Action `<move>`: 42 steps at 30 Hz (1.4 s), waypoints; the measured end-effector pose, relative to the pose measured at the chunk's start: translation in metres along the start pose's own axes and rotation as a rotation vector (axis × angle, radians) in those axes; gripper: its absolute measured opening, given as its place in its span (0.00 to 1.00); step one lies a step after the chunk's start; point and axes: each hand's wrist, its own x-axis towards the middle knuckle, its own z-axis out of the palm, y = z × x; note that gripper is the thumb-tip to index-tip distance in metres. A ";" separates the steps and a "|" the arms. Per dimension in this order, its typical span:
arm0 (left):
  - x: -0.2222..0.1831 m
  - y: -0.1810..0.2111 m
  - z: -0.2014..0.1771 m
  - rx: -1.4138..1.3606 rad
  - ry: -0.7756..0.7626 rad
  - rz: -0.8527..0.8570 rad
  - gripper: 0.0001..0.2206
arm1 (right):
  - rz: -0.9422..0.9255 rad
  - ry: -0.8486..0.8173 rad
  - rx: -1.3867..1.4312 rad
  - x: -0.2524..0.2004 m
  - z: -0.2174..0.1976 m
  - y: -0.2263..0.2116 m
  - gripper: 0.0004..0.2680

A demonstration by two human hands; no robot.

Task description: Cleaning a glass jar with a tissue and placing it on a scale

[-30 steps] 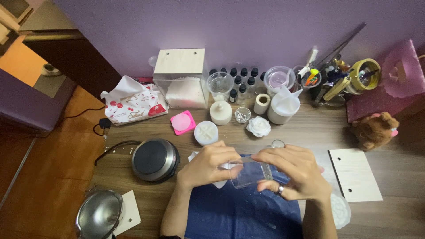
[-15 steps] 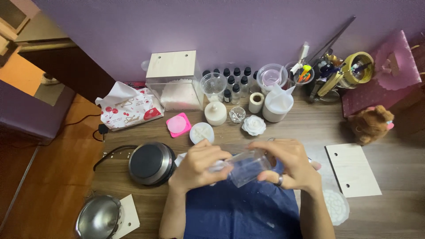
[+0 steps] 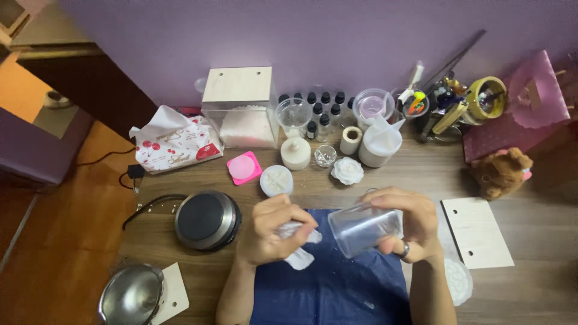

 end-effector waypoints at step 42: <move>-0.013 -0.014 0.001 -0.275 -0.356 -0.560 0.06 | -0.130 -0.215 -0.516 0.012 0.007 -0.028 0.14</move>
